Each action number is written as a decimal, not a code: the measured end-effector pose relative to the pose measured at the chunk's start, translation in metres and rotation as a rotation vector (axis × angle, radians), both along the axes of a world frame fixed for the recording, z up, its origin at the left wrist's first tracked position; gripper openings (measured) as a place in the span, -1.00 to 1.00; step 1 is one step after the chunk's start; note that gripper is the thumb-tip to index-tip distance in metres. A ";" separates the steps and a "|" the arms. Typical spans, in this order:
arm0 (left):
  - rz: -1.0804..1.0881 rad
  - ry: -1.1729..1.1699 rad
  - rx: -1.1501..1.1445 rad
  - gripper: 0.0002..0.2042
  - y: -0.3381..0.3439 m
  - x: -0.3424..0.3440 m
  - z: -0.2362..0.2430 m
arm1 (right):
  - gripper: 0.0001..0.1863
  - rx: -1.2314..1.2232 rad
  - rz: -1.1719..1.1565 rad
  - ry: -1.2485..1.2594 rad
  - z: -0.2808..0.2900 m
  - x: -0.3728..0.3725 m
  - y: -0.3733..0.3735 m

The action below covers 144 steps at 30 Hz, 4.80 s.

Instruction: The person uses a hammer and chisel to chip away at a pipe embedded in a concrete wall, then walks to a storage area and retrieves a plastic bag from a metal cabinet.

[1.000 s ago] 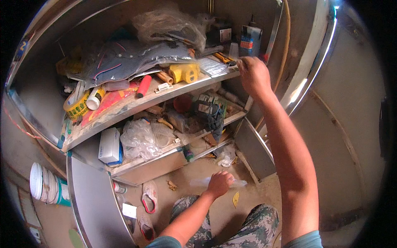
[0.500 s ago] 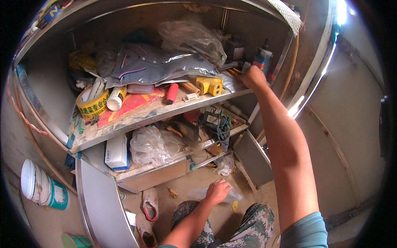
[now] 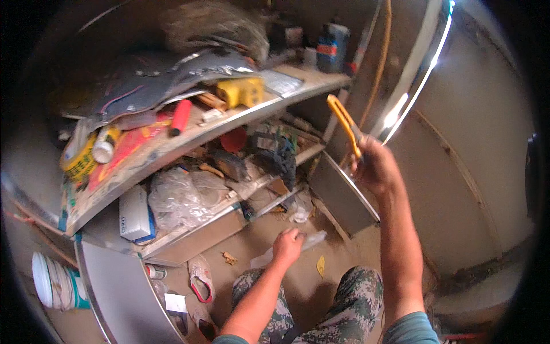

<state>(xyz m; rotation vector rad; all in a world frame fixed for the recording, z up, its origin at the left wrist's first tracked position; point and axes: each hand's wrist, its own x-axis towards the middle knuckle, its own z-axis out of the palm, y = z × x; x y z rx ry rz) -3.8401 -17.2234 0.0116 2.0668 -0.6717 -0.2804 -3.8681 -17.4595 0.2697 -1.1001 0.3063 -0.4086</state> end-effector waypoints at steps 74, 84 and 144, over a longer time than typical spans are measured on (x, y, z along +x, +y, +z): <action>-0.173 -0.206 -0.070 -0.78 -0.018 -0.023 -0.006 | -0.36 -1.231 -0.508 -0.124 0.068 0.120 -0.034; -0.120 -0.132 -0.113 -0.79 -0.013 -0.027 0.011 | -0.45 -1.053 0.418 0.327 -0.150 -0.072 0.015; 0.225 0.001 -0.366 -0.64 0.072 -0.003 0.021 | -0.49 -1.851 0.514 -0.328 -0.078 0.214 0.452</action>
